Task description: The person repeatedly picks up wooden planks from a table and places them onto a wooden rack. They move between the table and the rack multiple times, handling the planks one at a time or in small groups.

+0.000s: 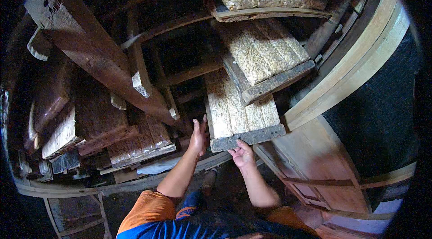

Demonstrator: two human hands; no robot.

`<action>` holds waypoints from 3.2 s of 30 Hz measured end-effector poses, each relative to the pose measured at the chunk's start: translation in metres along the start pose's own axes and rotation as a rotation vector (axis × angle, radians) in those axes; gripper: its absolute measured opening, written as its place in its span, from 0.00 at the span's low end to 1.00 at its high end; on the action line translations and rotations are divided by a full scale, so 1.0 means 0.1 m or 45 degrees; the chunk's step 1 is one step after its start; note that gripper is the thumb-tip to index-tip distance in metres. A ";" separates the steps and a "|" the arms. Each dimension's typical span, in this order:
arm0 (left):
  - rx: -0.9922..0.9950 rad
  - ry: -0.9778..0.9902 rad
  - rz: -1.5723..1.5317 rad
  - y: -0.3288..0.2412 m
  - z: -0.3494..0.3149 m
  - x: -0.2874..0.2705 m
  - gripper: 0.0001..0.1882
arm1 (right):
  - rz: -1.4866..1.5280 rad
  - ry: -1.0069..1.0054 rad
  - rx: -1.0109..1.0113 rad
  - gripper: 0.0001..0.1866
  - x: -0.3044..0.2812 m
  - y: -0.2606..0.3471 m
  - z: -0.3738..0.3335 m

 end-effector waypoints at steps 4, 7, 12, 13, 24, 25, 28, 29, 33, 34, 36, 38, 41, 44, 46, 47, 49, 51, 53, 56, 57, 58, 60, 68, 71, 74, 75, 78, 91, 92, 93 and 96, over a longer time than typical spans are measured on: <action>0.085 -0.132 0.109 -0.12 0.12 0.05 0.47 | 0.000 0.024 -0.023 0.22 0.13 0.06 0.14; 0.140 -0.275 0.283 -0.17 0.19 0.12 0.47 | 0.001 0.011 -0.022 0.22 0.19 0.11 0.24; 0.379 -0.346 0.562 -0.28 0.40 0.14 0.42 | -0.050 0.046 -0.027 0.19 0.28 0.25 0.41; 0.424 -0.404 0.691 -0.30 0.46 0.11 0.40 | -0.050 0.021 -0.025 0.19 0.29 0.28 0.44; 0.452 -0.720 1.309 -0.47 1.09 -0.04 0.35 | -0.098 0.070 -0.090 0.22 0.42 0.72 0.76; 0.514 -0.693 1.371 -0.48 1.19 -0.05 0.35 | -0.100 0.043 -0.075 0.22 0.42 0.76 0.77; 0.417 -0.491 1.446 -0.44 1.51 -0.10 0.32 | -0.143 0.041 -0.095 0.24 0.44 0.90 0.79; 0.325 -0.435 1.114 -0.40 1.59 -0.11 0.32 | -0.140 0.084 -0.136 0.24 0.44 0.96 0.79; 0.206 -0.240 0.598 -0.35 1.74 -0.02 0.33 | -0.184 0.029 -0.126 0.23 0.43 1.15 0.85; 0.204 -0.264 0.560 -0.36 1.75 0.01 0.32 | -0.157 0.038 -0.172 0.23 0.44 1.20 0.86; 0.213 -0.225 0.521 -0.38 1.78 0.11 0.32 | -0.189 0.096 -0.176 0.25 0.47 1.31 0.88; 0.238 -0.189 0.614 -0.40 1.83 0.20 0.33 | -0.216 0.025 -0.246 0.25 0.47 1.43 0.90; 0.260 -0.148 0.730 -0.38 1.94 0.30 0.34 | -0.240 0.085 -0.253 0.25 0.49 1.65 0.97; 0.268 -0.114 0.794 -0.33 2.03 0.35 0.35 | -0.238 0.085 -0.256 0.26 0.45 1.81 1.08; 0.266 -0.097 0.814 -0.31 2.06 0.38 0.36 | -0.235 0.102 -0.254 0.27 0.42 1.87 1.13; 0.262 -0.093 0.811 -0.30 2.08 0.40 0.36 | -0.233 0.108 -0.242 0.27 0.41 1.88 1.15; 0.263 -0.087 0.814 -0.31 2.12 0.44 0.36 | -0.262 0.028 -0.243 0.27 0.39 1.90 1.18; 0.263 -0.080 0.819 -0.34 2.15 0.48 0.35 | -0.234 0.096 -0.273 0.26 0.43 1.93 1.18; 0.264 -0.071 0.821 -0.36 2.20 0.53 0.35 | -0.223 0.114 -0.304 0.26 0.46 1.98 1.18; 0.262 -0.064 0.829 -0.38 2.26 0.56 0.35 | -0.280 0.120 -0.303 0.30 0.49 2.03 1.19; 0.262 -0.060 0.830 -0.38 2.27 0.57 0.35 | -0.285 0.101 -0.314 0.30 0.49 2.06 1.20; 0.263 -0.059 0.832 -0.39 2.29 0.58 0.35 | -0.272 0.110 -0.297 0.29 0.49 2.07 1.21; 0.261 -0.061 0.836 -0.40 2.31 0.60 0.35 | -0.256 0.077 -0.308 0.27 0.47 2.12 1.22; 0.273 -0.052 0.843 -0.41 2.40 0.70 0.35 | -0.242 0.126 -0.230 0.23 0.41 2.34 1.29; 0.273 -0.044 0.847 -0.41 2.42 0.74 0.35 | -0.262 0.058 -0.204 0.19 0.35 2.34 1.33; 0.271 -0.036 0.845 -0.42 2.43 0.78 0.35 | -0.228 0.107 -0.235 0.20 0.32 2.31 1.36; 0.272 -0.032 0.844 -0.43 2.44 0.78 0.35 | -0.228 0.052 -0.254 0.21 0.29 2.31 1.36; 0.273 -0.024 0.843 -0.44 2.47 0.82 0.35 | -0.221 0.111 -0.299 0.26 0.31 2.28 1.31; 0.290 0.025 0.835 -0.47 2.61 1.07 0.35 | -0.291 0.057 -0.384 0.14 0.44 2.51 1.13; 0.290 0.030 0.837 -0.47 2.62 1.10 0.35 | -0.312 0.057 -0.368 0.14 0.44 2.53 1.15; 0.293 0.034 0.835 -0.48 2.62 1.12 0.35 | -0.301 0.064 -0.338 0.14 0.44 2.55 1.16; 0.301 0.045 0.838 -0.49 2.62 1.18 0.35 | -0.319 -0.014 -0.301 0.13 0.41 2.59 1.17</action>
Point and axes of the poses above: each hand's wrist, its own z-axis towards the middle knuckle, its own x-axis out of the palm, y = z × x, the point moved 3 cm from there along z, towards the middle knuckle, and after that the axes turned 3 degrees about -y, right-handed, at the moved point
